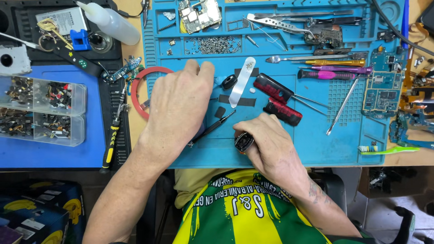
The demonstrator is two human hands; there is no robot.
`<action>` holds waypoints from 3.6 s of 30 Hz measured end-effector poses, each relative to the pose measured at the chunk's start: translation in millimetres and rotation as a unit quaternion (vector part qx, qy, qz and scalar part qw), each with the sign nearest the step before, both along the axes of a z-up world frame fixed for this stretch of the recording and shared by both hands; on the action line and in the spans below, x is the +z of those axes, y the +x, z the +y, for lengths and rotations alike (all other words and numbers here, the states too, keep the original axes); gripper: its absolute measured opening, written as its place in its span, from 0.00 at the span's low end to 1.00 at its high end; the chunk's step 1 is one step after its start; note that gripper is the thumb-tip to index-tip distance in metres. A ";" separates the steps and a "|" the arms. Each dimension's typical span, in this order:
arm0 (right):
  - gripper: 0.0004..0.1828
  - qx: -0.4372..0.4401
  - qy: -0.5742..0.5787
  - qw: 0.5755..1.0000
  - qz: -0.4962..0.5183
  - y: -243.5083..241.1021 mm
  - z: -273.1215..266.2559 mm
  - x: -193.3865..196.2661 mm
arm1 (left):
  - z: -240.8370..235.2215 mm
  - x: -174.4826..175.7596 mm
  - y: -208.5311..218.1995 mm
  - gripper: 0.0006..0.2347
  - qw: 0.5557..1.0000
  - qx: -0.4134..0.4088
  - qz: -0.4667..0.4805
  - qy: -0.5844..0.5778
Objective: The person cleans a small black electronic device using a toothbrush and a liquid from a squeeze bottle. They repeatedly brush the device's surface and apply the liquid, then brush again, focusing on the same object throughout the clip.
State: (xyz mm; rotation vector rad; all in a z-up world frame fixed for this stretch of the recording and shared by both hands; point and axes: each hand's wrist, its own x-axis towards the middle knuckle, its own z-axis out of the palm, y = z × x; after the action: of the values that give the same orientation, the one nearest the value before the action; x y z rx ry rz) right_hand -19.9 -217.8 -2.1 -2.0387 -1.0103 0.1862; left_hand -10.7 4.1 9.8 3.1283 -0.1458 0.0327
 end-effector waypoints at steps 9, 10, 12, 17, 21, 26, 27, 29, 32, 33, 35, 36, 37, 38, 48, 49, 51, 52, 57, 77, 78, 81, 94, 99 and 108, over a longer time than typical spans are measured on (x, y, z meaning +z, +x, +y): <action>0.14 0.008 0.000 1.000 -0.005 1.1 2.0 7.3 | -3.1 21.0 3.7 0.07 0.997 -0.054 -0.052 0.004; 0.14 0.012 0.000 1.000 -0.004 0.5 2.3 6.6 | -4.3 16.7 6.5 0.07 0.997 -0.050 -0.051 0.004; 0.19 0.007 0.011 1.000 -0.008 0.2 1.5 5.0 | -8.2 7.7 15.1 0.08 0.998 -0.057 0.017 -0.030; 0.14 0.012 0.007 1.000 0.017 2.2 0.8 6.3 | 9.3 40.8 -3.8 0.15 0.985 -0.023 -0.021 -0.168; 0.20 0.023 0.012 0.999 0.024 3.7 1.3 3.4 | 3.1 91.9 -46.3 0.01 0.880 0.010 0.007 -0.475; 0.16 0.038 0.008 0.999 0.020 4.6 1.5 -0.2 | -41.6 71.9 -99.8 0.05 0.888 0.029 -0.134 -0.439; 0.17 0.039 0.006 0.999 0.022 4.9 1.9 1.7 | -49.2 66.7 -109.8 0.07 0.895 0.065 -0.207 -0.389; 0.17 0.041 -0.001 0.999 0.032 4.5 0.7 -1.4 | -50.9 55.8 -99.9 0.04 0.882 0.011 -0.207 -0.422; 0.16 0.045 -0.002 0.998 0.039 6.0 1.9 1.9 | -55.4 47.7 -101.6 0.03 0.872 -0.027 -0.220 -0.437; 0.13 0.048 0.005 0.998 0.033 6.8 2.7 4.4 | -57.0 46.3 -104.7 0.04 0.877 -0.010 -0.237 -0.418; 0.15 0.047 0.004 0.998 0.039 5.6 1.7 2.8 | -54.9 46.0 -114.7 0.07 0.885 -0.019 -0.200 -0.420; 0.17 0.045 0.006 0.998 0.043 6.1 2.5 2.0 | -52.6 46.3 -118.4 0.09 0.893 -0.030 -0.165 -0.418; 0.17 0.044 0.007 0.998 0.041 7.9 2.3 3.4 | -52.3 37.3 -110.6 0.09 0.893 -0.032 -0.165 -0.417; 0.10 0.044 0.003 0.998 0.040 7.8 2.3 4.1 | -52.2 28.8 -104.7 0.07 0.892 -0.069 -0.191 -0.403; 0.05 0.061 0.007 0.998 -0.002 7.5 6.7 8.4 | -31.9 76.7 -81.6 0.05 0.936 -0.129 -0.075 -0.320; 0.05 0.059 0.007 0.998 -0.007 9.6 6.6 7.4 | -31.2 80.6 -81.8 0.05 0.935 -0.132 -0.079 -0.318; 0.14 0.065 0.010 0.998 -0.008 7.4 5.0 4.8 | -29.9 87.9 -85.9 0.05 0.939 -0.111 -0.044 -0.324; 0.14 0.068 0.010 0.998 -0.007 7.2 4.2 4.4 | -31.1 79.6 -84.5 0.05 0.939 -0.108 -0.045 -0.324; 0.10 0.072 0.002 0.997 -0.009 7.7 3.0 4.6 | -24.9 88.3 -89.9 0.05 0.948 -0.126 -0.041 -0.291; 0.11 0.068 0.001 0.995 -0.078 8.8 5.9 9.6 | -14.8 106.5 -44.5 0.12 0.928 -0.340 -0.012 -0.149; 0.09 0.063 -0.001 0.995 -0.077 6.9 5.1 8.6 | -14.5 109.0 -41.9 0.13 0.922 -0.358 -0.008 -0.145; 0.10 0.055 0.004 0.994 -0.091 8.9 6.2 11.4 | -10.5 116.4 -34.8 0.13 0.916 -0.369 0.005 -0.157; 0.14 0.045 0.028 0.991 -0.119 2.8 5.7 -4.7 | -25.6 109.9 -1.9 0.10 0.894 -0.420 0.065 -0.142; 0.13 0.043 0.046 0.994 -0.085 0.5 3.2 -12.5 | -31.2 105.4 7.1 0.07 0.879 -0.441 0.109 -0.147; 0.05 0.064 0.015 0.996 -0.055 -7.7 -6.1 -43.1 | -28.5 91.4 31.7 0.03 0.842 -0.459 0.217 -0.185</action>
State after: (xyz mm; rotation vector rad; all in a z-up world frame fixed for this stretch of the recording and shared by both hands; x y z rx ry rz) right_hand -27.6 -223.9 -45.3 -1.9762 -1.2053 0.1270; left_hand 21.0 -24.4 101.2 2.2894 -1.3793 -0.5638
